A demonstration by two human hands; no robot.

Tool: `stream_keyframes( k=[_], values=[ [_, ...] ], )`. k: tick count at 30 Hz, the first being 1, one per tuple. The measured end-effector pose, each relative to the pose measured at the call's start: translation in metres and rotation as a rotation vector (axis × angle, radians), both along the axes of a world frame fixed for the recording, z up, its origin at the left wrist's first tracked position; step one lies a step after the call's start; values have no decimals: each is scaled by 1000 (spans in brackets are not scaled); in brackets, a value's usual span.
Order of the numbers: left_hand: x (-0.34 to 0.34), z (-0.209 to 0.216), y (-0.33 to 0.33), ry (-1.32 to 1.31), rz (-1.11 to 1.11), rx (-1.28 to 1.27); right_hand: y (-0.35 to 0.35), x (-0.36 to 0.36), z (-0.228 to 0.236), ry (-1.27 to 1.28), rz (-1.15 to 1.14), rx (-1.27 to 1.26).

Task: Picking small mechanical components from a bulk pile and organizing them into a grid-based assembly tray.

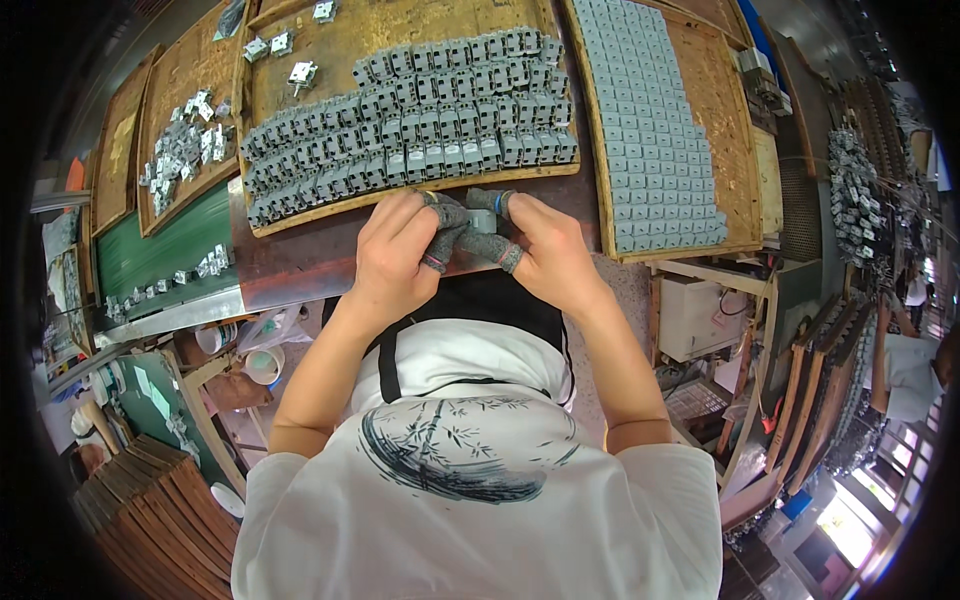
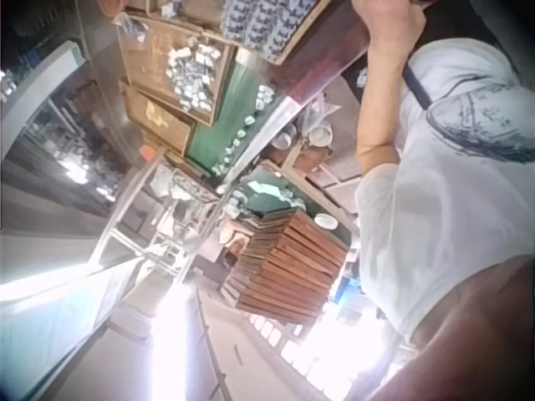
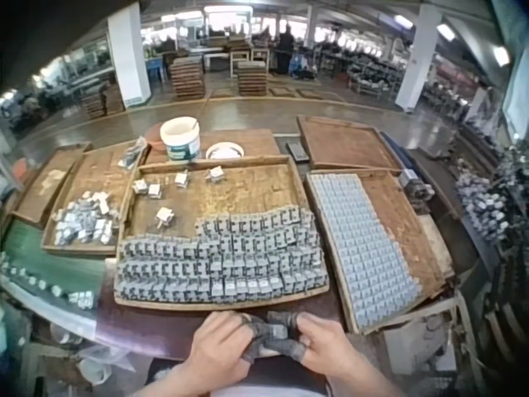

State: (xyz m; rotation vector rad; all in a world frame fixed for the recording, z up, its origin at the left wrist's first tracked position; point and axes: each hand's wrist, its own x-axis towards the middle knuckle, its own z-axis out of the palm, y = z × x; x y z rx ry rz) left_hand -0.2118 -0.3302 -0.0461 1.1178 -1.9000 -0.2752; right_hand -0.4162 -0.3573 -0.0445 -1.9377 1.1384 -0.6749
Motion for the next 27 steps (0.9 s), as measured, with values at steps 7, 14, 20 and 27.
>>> stream_keyframes(
  k=[7, 14, 20, 27],
  values=[
    [1, -6, -3, 17, -45, 15, -2, -2, 12, 90, 63, -178],
    [-1, -16, -1, 91, 47, 12, -4, 8, 5, 37, 49, -276],
    [-3, -9, 8, 431, 32, 501, -4, 9, 5, 45, 47, -239],
    [-1, 0, 7, 1018, -77, 897, 0, 8, -4, -21, 37, -158]
  ],
)
